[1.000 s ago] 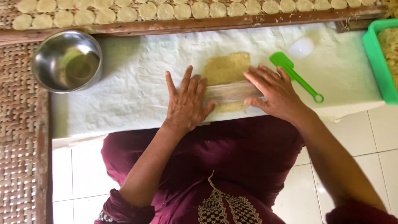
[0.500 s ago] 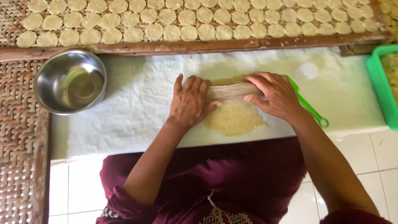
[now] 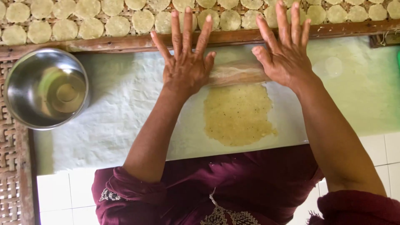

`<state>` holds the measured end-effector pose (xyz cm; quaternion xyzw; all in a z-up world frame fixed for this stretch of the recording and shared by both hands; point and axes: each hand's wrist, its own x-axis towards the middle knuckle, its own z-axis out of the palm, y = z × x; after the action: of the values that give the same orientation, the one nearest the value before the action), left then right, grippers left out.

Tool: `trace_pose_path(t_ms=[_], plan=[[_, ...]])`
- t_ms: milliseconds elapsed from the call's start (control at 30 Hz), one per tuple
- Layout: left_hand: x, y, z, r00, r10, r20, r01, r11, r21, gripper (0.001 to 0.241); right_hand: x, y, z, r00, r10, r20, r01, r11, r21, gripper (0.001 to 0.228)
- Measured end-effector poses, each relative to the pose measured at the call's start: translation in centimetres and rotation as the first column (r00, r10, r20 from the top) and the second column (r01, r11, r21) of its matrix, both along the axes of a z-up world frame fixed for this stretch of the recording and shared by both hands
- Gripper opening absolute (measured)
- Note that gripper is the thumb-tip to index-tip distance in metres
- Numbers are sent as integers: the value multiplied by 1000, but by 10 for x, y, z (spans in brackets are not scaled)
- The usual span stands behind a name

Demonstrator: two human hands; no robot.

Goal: The person rolls out dough with a rolling pin and cuts it into small circular shapes using a plastic mold.

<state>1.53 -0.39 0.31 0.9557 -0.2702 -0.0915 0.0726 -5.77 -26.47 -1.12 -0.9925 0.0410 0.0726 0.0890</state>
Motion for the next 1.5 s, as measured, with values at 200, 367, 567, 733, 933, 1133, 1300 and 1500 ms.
trace_pose_path(t_ms=[200, 367, 567, 733, 933, 1133, 1300, 1500], plan=[[12, -2, -12, 998, 12, 67, -8, 998, -65, 70, 17, -4, -2, 1000, -1, -19, 1, 1000, -1, 90], [-7, 2, -6, 996, -2, 85, 8, 997, -75, 70, -2, 4, 4, 1000, 1, -2, -1, 999, -38, 88], [-41, 10, -24, 984, -17, 177, 30, 997, -69, 66, -43, 11, -8, 975, 87, 202, -87, 996, -11, 74], [-62, 16, -30, 985, -26, 170, 39, 997, -74, 67, -62, 17, -8, 959, 124, 255, -127, 992, -6, 72], [-106, 31, -24, 974, -67, 217, 81, 995, -56, 73, -107, 27, -23, 941, 120, 318, -115, 993, -35, 78], [-67, 19, -29, 990, -46, 134, 60, 993, -102, 74, -67, 24, -12, 941, 101, 324, -114, 993, 21, 73], [-8, -2, -18, 990, 28, 138, -23, 999, -39, 72, -2, 4, -13, 976, 45, 211, -45, 999, -4, 65], [-10, -3, -4, 997, 30, 72, -30, 1000, -4, 72, -11, 16, 1, 977, 50, 205, -49, 999, -10, 67]])
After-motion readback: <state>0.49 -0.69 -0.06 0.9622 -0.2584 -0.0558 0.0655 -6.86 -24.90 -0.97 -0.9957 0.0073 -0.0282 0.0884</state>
